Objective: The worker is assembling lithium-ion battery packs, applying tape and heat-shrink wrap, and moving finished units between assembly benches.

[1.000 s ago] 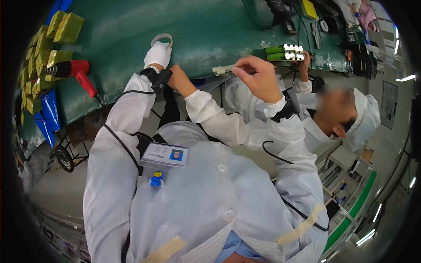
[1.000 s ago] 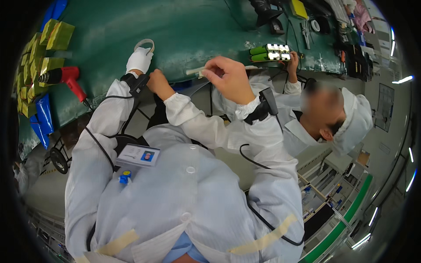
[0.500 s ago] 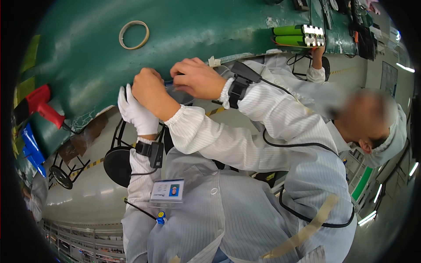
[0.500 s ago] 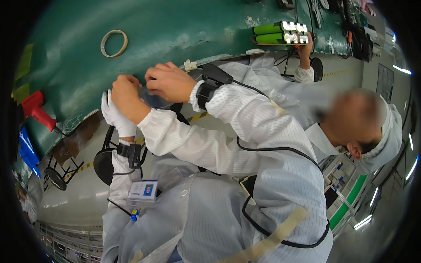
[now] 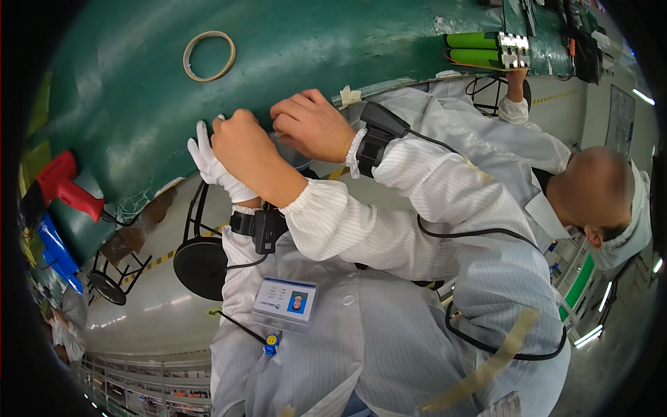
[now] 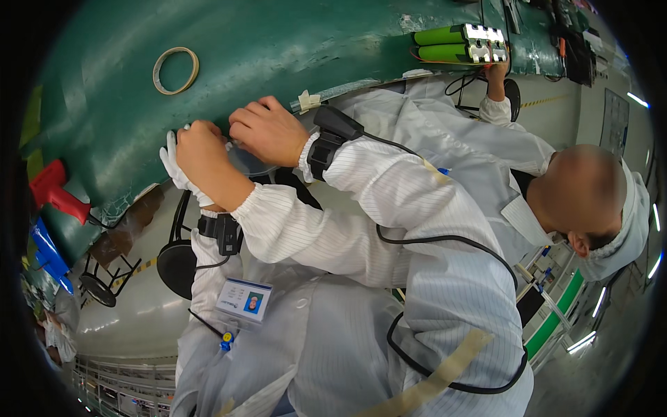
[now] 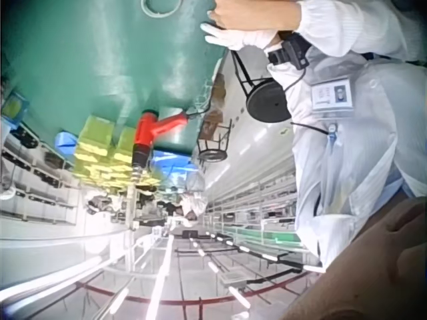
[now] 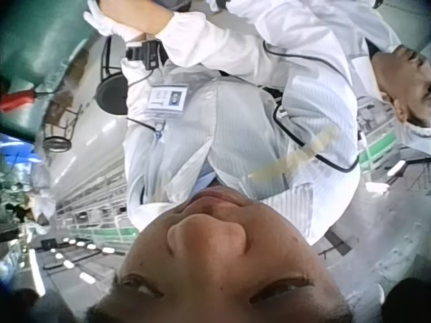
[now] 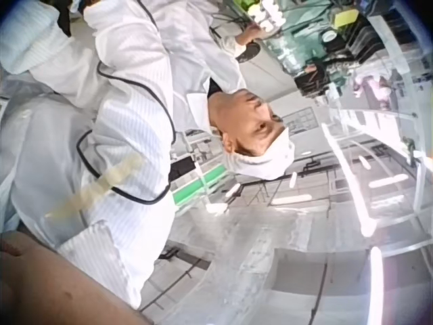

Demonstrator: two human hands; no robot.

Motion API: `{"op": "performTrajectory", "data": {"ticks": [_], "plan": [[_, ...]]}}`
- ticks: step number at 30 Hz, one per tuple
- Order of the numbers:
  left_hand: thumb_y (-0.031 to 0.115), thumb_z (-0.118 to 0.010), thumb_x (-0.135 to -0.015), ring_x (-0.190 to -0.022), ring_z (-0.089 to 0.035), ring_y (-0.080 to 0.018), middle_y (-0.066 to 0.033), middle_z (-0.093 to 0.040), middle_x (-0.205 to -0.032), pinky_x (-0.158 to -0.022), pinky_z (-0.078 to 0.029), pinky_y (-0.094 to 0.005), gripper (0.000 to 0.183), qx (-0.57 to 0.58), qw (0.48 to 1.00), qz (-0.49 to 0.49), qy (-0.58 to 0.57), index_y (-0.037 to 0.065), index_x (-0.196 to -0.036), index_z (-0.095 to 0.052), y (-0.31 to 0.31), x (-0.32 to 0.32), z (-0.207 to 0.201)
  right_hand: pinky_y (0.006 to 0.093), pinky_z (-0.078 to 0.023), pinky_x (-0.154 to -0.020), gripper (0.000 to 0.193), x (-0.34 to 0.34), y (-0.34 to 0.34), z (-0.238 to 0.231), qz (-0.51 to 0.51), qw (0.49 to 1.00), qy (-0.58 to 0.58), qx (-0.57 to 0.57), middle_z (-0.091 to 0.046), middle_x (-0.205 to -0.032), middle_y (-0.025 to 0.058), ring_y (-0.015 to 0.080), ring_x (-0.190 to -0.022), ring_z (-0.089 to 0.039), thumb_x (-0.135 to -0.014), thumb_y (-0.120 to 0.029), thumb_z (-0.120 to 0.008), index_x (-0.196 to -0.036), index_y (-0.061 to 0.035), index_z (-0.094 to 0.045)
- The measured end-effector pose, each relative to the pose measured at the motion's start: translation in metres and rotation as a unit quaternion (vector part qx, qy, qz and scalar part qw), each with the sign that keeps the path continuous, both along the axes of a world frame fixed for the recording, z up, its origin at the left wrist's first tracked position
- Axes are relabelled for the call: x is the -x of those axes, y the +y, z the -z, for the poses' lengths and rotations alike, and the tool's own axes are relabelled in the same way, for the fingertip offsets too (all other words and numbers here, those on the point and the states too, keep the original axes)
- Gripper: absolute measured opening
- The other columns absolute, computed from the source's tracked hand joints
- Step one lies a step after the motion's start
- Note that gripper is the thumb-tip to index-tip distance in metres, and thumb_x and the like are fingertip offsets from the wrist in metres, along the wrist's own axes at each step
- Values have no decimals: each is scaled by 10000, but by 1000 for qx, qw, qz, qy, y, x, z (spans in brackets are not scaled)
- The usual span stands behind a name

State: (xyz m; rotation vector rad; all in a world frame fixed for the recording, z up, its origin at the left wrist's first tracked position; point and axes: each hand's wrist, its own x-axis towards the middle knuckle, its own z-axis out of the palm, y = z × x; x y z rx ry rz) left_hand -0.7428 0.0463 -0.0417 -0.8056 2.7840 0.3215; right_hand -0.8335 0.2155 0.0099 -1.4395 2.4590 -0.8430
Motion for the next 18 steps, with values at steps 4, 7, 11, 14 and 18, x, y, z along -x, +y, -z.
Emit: {"op": "performTrajectory", "data": {"ticks": [4,7,11,14,18], "plan": [[101,-730,-665,-827,-616,-265,-97,-698,-807,-743,-502,-342,91,88,963,28,254,121,-751,-752,-1,-1,6,397,-406,-918,252,1,-6,5,-8,1000,25,9,-595,-1073,-3,206,-1004,-579,-750,-188,-758,-947,-137,-608],[49,-704,-695,-834,-620,-273,-103,-703,-846,-762,-506,-353,90,61,972,31,224,71,-775,-741,4,3,-7,380,-414,-861,303,3,-9,13,23,999,45,21,-589,-1071,14,217,-959,-582,-720,-174,-765,-951,-124,-577],[22,-684,-771,-845,-633,-291,-105,-708,-842,-777,-520,-379,84,41,961,-3,275,38,-837,-732,26,15,-62,372,-414,-818,358,7,-8,13,24,998,37,37,-579,-1067,34,229,-924,-580,-686,-177,-776,-956,-113,-549],[34,-690,-804,-936,-644,-299,-103,-718,-853,-812,-520,-384,160,-4,924,-212,319,52,-959,-729,58,15,-98,381,-415,-819,434,8,-12,10,17,999,32,23,-565,-1083,61,249,-935,-577,-653,-170,-806,-984,-102,-534],[383,-931,-496,-1338,-372,-446,-93,-516,-1417,-1036,-388,-544,818,-20,960,-49,276,290,-1263,-663,-2,-29,-9,391,-414,-820,534,9,-24,4,6,999,42,-19,-550,-1102,89,265,-956,-573,-609,-190,-845,-1024,-89,-524]]}}
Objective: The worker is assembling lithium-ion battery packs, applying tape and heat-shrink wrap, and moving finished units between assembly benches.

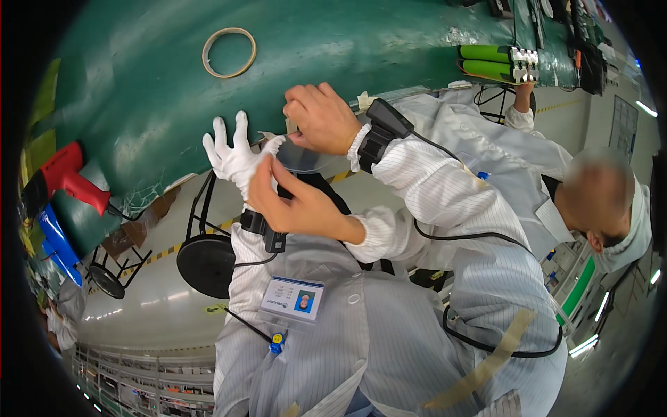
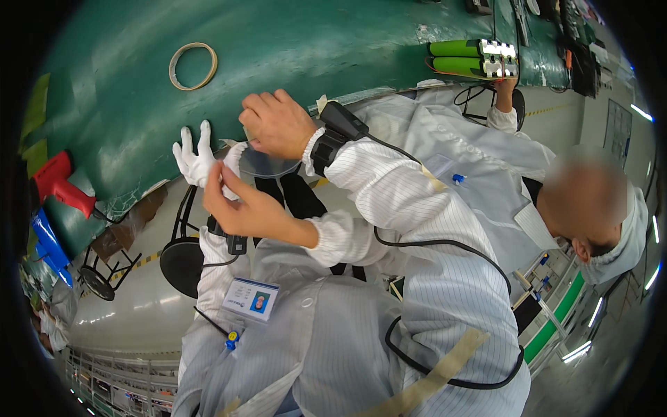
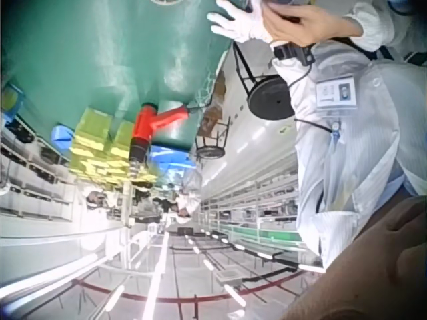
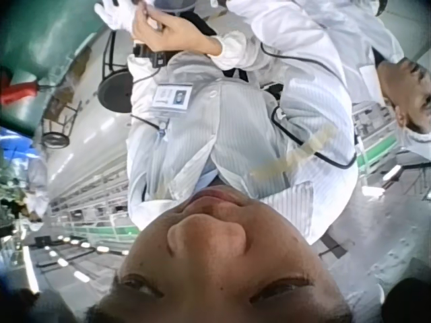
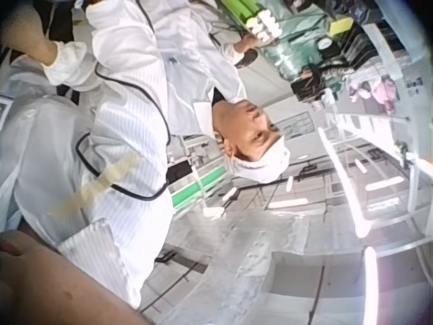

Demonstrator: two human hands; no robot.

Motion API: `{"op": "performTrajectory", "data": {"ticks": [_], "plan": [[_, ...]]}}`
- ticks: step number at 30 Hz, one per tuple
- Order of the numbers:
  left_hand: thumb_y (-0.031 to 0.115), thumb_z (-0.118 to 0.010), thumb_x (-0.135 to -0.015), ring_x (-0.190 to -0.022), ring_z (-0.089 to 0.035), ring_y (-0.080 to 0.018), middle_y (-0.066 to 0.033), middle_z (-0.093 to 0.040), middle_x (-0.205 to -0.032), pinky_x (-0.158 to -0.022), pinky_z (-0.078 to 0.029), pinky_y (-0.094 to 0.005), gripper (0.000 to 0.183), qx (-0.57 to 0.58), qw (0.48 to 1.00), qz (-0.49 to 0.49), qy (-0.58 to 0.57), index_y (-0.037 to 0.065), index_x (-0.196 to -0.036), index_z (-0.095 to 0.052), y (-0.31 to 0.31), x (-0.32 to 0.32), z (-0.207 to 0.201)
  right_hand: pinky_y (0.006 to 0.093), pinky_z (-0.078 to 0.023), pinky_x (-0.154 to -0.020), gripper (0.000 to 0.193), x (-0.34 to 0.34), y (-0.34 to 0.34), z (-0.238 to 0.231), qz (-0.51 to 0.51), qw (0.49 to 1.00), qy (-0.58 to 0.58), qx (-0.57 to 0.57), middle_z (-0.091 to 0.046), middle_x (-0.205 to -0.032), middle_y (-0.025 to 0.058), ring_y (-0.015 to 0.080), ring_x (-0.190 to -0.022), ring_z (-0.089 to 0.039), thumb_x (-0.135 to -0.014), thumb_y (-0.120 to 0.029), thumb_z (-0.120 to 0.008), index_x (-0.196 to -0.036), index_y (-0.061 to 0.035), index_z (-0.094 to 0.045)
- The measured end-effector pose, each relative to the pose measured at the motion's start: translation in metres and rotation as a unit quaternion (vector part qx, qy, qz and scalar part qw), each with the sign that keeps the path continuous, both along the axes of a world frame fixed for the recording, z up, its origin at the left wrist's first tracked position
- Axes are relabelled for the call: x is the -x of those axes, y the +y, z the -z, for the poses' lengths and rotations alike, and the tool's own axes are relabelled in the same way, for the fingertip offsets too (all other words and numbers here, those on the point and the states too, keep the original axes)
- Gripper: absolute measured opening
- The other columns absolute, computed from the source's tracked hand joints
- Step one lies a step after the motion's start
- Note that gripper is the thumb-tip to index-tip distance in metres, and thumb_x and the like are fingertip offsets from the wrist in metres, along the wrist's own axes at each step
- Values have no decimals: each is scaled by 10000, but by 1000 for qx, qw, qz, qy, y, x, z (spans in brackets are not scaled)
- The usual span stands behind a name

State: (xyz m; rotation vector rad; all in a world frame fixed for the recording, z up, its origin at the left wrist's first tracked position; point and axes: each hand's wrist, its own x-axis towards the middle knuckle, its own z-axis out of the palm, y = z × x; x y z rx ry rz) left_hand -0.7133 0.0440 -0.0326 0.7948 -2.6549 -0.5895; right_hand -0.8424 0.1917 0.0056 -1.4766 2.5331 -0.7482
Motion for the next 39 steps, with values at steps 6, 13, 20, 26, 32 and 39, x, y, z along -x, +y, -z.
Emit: {"op": "performTrajectory", "data": {"ticks": [6,13,20,26,32,39], "plan": [[343,-941,-455,-1348,-369,-437,-113,-496,-1437,-1046,-375,-549,863,-31,998,-16,-49,281,-1269,-659,8,10,-15,372,-417,-800,498,15,-6,-6,7,997,9,-74,-560,-1043,69,241,-943,-577,-607,-268,-845,-990,-104,-572],[326,-946,-469,-1358,-354,-437,-120,-480,-1449,-1043,-375,-548,850,-49,997,-15,-64,273,-1268,-661,5,11,-21,363,-375,-826,303,37,-12,-12,-40,985,-112,-123,-566,-879,-8,197,-913,-558,-704,-336,-817,-814,-129,-624],[310,-949,-451,-1356,-353,-438,-143,-489,-1443,-1091,-348,-525,857,-64,996,-18,-59,243,-1259,-673,7,14,-24,364,-352,-839,275,46,-16,-14,-64,980,-113,-153,-572,-858,-20,192,-910,-540,-730,-323,-806,-750,-130,-612],[301,-951,-445,-1349,-364,-437,-142,-492,-1439,-1087,-348,-521,862,-67,996,-16,-59,239,-1258,-672,5,15,-26,382,-350,-860,425,70,-29,-19,32,980,-112,-163,-608,-960,17,224,-1004,-551,-716,-383,-825,-977,-121,-617],[299,-951,-443,-1349,-368,-433,-146,-491,-1442,-1096,-334,-515,866,-68,995,-20,-65,237,-1259,-671,5,14,-25,402,-343,-885,566,53,-18,-11,64,990,-72,-107,-589,-1016,22,241,-1039,-531,-626,-446,-864,-1020,-131,-606],[313,-952,-460,-1357,-363,-429,-131,-484,-1444,-1072,-374,-515,822,-52,996,-5,-68,246,-1234,-683,7,18,-26,455,-343,-952,806,68,-16,-12,124,976,-96,-151,-548,-1149,70,306,-1141,-488,-515,-563,-875,-1157,-151,-613]]}}
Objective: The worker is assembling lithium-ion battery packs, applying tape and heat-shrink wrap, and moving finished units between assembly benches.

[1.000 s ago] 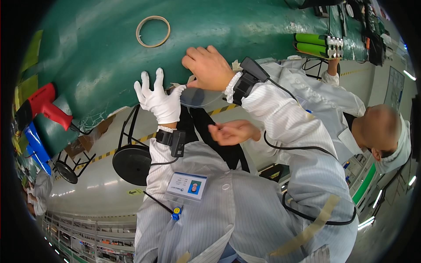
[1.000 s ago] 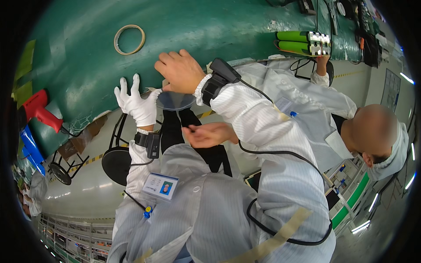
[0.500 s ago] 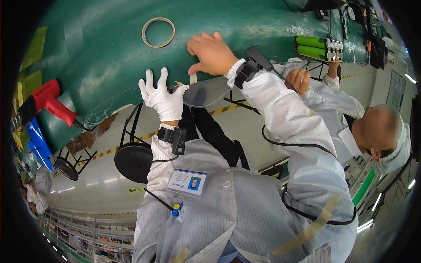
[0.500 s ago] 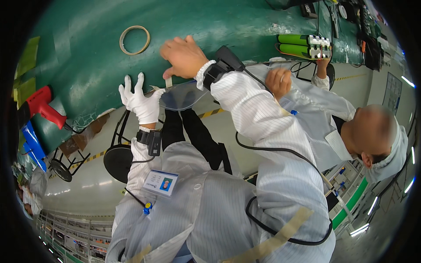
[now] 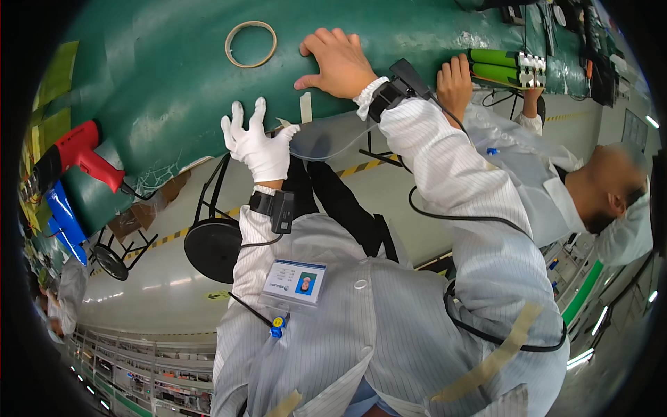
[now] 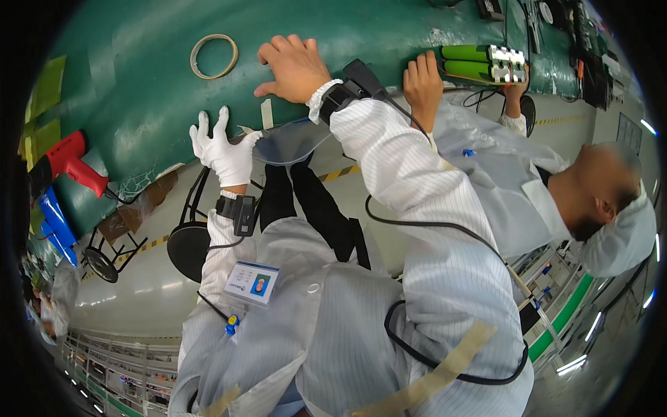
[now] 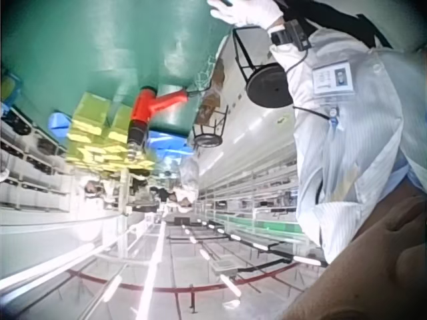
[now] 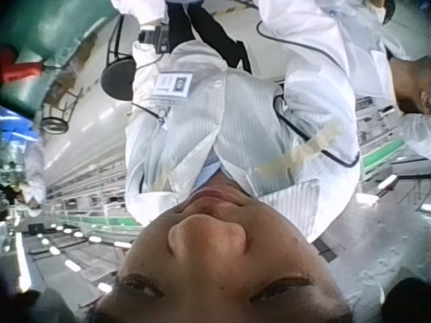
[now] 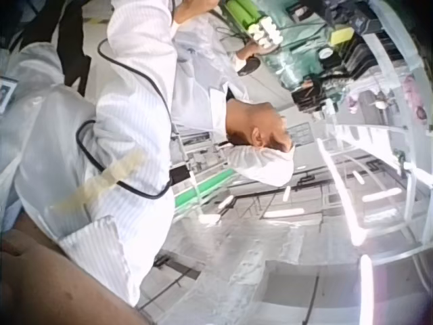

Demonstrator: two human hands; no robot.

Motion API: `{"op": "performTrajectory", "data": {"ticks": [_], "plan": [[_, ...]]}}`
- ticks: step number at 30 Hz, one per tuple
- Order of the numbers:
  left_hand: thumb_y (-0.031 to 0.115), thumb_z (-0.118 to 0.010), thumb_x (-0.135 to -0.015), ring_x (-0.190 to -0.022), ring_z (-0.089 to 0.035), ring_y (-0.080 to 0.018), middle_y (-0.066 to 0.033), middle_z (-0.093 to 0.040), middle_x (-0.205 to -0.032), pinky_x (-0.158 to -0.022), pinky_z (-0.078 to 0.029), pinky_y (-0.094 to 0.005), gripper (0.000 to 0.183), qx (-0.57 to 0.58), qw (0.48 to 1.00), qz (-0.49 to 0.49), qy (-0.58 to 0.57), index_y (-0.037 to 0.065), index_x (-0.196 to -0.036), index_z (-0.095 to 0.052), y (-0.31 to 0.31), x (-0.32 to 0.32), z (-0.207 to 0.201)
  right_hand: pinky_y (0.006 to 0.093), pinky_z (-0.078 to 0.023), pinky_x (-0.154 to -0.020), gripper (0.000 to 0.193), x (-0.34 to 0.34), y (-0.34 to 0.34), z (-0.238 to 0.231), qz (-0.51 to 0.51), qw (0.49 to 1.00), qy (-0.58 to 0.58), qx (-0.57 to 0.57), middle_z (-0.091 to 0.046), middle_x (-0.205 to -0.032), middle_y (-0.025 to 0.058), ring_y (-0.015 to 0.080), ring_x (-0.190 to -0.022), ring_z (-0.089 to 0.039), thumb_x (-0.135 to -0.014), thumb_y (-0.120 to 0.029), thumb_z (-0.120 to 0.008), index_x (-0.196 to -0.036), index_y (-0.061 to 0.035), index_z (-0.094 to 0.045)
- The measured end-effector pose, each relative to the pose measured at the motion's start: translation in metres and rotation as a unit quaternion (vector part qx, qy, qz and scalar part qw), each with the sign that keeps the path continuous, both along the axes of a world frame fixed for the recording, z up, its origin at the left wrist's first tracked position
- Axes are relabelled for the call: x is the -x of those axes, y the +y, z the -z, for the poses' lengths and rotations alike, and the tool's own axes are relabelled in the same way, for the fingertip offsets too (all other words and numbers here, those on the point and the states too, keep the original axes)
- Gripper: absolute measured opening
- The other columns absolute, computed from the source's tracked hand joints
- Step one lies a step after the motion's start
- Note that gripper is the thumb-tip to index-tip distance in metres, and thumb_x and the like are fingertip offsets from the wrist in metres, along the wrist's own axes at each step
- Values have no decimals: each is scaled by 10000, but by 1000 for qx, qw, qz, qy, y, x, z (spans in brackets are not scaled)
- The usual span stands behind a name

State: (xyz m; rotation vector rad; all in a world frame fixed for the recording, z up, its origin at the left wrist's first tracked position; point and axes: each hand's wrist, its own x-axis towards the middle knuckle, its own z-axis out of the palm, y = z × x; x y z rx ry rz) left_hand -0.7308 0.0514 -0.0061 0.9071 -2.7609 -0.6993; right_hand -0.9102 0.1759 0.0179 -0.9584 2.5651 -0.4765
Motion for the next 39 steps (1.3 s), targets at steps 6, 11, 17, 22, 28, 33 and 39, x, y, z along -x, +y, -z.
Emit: {"op": "performTrajectory", "data": {"ticks": [6,11,17,22,28,33,39], "plan": [[363,-945,-458,-1331,-383,-446,-167,-500,-1426,-1082,-342,-514,867,27,999,9,20,235,-1267,-662,-2,-3,3,513,-435,-934,552,-65,20,12,-162,944,285,34,-569,-1267,50,251,-1136,-537,-743,-334,-721,-1240,-117,-617],[366,-947,-470,-1328,-389,-449,-178,-499,-1429,-1075,-351,-520,865,48,998,28,9,234,-1273,-655,-5,-1,9,499,-438,-952,671,-63,13,28,-134,916,377,40,-583,-1247,66,248,-1089,-555,-658,-390,-780,-1237,-93,-619],[334,-949,-478,-1362,-348,-443,-174,-471,-1461,-1099,-329,-508,862,38,999,17,8,214,-1279,-653,-3,-5,13,538,-436,-944,657,-73,13,15,-126,941,315,19,-581,-1249,95,305,-1099,-555,-674,-407,-736,-1220,-56,-633],[360,-959,-446,-1369,-348,-432,-170,-476,-1458,-1103,-339,-505,864,45,998,33,25,230,-1251,-672,-6,-3,19,538,-452,-921,464,-77,16,25,-110,924,365,39,-599,-1198,144,345,-1096,-565,-814,-272,-610,-1192,-4,-633],[305,-952,-474,-1380,-341,-427,-170,-463,-1474,-1116,-332,-500,851,50,998,25,28,220,-1268,-657,-4,-7,16,497,-420,-1003,455,-92,24,14,-72,936,340,59,-580,-1294,154,331,-1211,-532,-850,-265,-610,-1235,-24,-615],[290,-952,-474,-1374,-348,-429,-173,-465,-1471,-1116,-333,-500,851,53,998,17,16,218,-1269,-655,-2,-6,11,553,-282,-1126,657,-93,98,-9,18,975,212,68,-493,-1453,73,265,-1367,-421,-845,-462,-670,-1365,-88,-525],[354,-938,-499,-1339,-388,-443,-209,-469,-1456,-1100,-334,-521,874,84,995,52,19,176,-1298,-633,-7,-6,11,593,-290,-1111,555,-75,141,2,-21,973,229,7,-470,-1477,57,276,-1369,-403,-891,-420,-638,-1358,-131,-554]]}}
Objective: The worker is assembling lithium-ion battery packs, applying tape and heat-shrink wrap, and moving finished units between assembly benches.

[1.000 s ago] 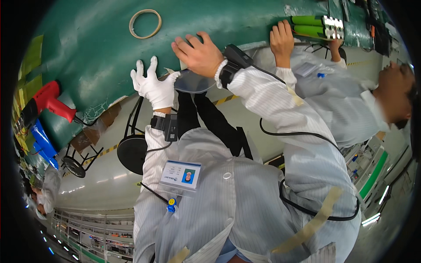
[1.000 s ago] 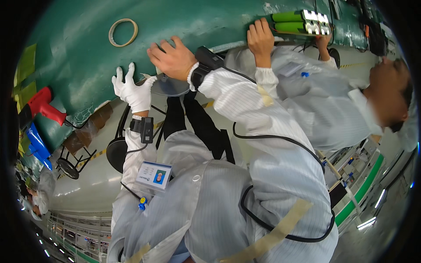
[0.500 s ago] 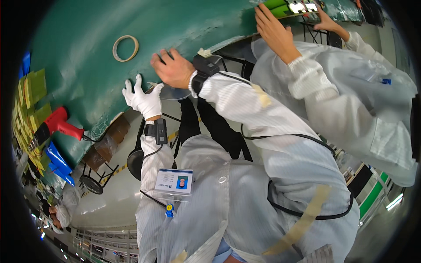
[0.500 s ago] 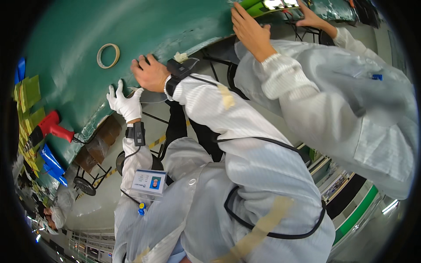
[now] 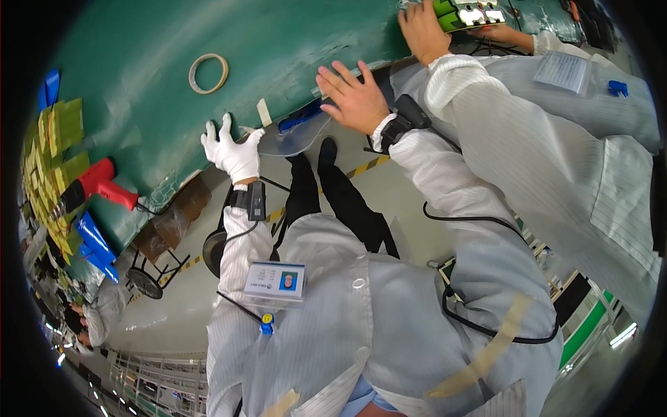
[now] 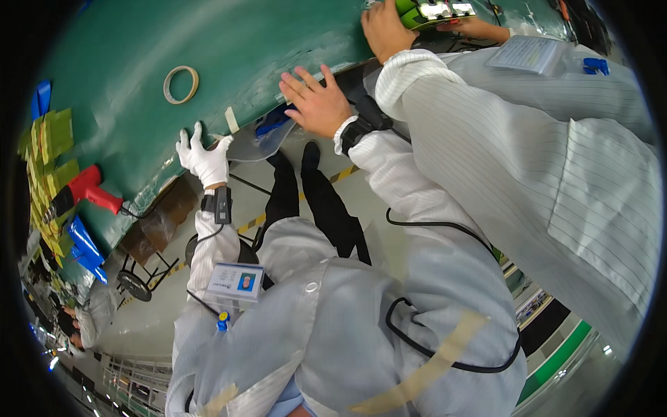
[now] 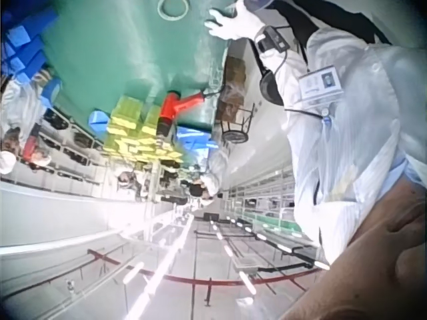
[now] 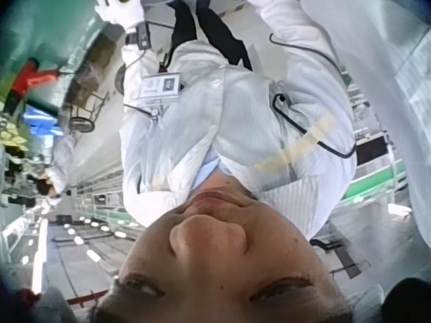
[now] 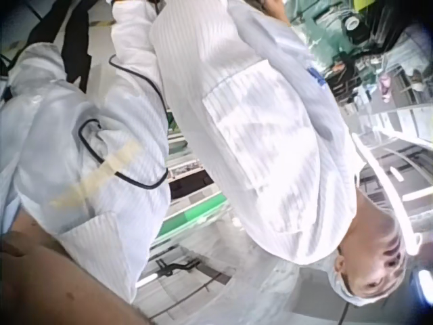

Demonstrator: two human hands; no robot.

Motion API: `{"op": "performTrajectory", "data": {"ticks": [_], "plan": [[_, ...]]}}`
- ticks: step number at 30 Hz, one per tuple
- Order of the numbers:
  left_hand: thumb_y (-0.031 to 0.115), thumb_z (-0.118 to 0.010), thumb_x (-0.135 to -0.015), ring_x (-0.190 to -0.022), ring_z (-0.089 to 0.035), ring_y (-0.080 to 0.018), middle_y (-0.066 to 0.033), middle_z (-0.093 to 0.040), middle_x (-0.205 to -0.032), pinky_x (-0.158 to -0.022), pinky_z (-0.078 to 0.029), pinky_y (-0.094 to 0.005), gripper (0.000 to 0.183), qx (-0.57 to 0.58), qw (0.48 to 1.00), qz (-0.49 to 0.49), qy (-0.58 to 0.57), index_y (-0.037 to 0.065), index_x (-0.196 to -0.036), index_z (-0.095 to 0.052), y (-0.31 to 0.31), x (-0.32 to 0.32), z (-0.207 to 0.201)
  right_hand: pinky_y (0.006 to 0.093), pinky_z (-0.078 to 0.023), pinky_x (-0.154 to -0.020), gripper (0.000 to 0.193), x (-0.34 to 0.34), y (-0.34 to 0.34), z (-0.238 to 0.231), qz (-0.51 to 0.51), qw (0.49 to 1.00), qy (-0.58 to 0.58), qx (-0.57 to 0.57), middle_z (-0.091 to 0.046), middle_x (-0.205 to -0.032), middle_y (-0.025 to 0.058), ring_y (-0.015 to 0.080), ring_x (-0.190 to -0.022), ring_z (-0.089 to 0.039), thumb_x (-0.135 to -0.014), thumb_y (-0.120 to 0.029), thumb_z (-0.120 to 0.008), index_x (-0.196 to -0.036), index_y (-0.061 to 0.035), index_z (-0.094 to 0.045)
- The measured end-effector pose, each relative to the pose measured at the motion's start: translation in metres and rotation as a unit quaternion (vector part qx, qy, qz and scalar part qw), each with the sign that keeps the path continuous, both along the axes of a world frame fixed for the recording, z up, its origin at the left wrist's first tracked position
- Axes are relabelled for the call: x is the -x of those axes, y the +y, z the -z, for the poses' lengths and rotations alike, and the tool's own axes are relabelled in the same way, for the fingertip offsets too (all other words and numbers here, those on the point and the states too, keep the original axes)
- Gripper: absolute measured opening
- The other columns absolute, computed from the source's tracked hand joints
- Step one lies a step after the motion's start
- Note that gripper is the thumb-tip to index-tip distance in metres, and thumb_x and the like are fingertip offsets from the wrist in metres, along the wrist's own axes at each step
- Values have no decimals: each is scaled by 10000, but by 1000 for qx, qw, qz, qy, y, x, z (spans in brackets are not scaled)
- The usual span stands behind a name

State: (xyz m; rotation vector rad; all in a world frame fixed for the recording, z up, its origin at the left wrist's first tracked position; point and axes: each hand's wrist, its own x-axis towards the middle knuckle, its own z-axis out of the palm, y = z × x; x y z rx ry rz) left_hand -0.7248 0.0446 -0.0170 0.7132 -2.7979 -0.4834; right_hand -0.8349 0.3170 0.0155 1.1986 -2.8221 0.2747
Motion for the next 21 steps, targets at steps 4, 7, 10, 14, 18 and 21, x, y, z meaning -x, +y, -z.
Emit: {"op": "performTrajectory", "data": {"ticks": [4,7,10,14,18,21], "plan": [[373,-935,-512,-1358,-366,-431,-203,-462,-1461,-1112,-326,-516,865,-7,1000,-16,-13,201,-1303,-630,4,0,-1,572,-341,-1083,407,5,1,10,-3,999,29,27,-535,-1415,80,310,-1309,-471,-928,-281,-587,-1290,-94,-605],[375,-932,-525,-1364,-357,-428,-194,-459,-1465,-1117,-319,-512,855,-13,999,-22,-26,210,-1307,-627,4,0,-3,549,-399,-1041,356,16,-3,22,-44,991,126,-4,-605,-1323,121,358,-1204,-564,-882,-201,-590,-1200,-52,-649],[376,-929,-534,-1369,-348,-429,-187,-461,-1466,-1119,-316,-510,859,-9,1000,-14,-10,212,-1318,-620,2,2,-3,528,-447,-998,330,14,-11,21,-49,987,150,1,-654,-1236,153,392,-1094,-632,-839,-159,-594,-1128,-20,-672],[362,-928,-537,-1381,-325,-419,-156,-437,-1483,-1104,-338,-524,826,-21,999,-20,-18,219,-1294,-632,7,-1,-6,533,-471,-973,313,13,-12,24,-64,982,175,-31,-663,-1206,189,413,-1056,-651,-838,-150,-593,-1099,-2,-677],[399,-913,-558,-1403,-320,-361,-75,-410,-1512,-1070,-362,-554,814,-25,997,-46,-49,285,-1306,-612,7,-1,-13,542,-479,-963,302,16,-15,22,-74,979,185,-33,-663,-1185,217,429,-1031,-660,-846,-163,-598,-1079,12,-677],[447,-893,-579,-1416,-309,-339,-57,-407,-1513,-1050,-347,-587,822,-8,985,-94,-146,325,-1330,-584,22,9,-33,532,-492,-947,302,20,-9,20,-88,982,166,-11,-664,-1173,227,435,-1025,-663,-850,-176,-603,-1068,20,-676]]}}
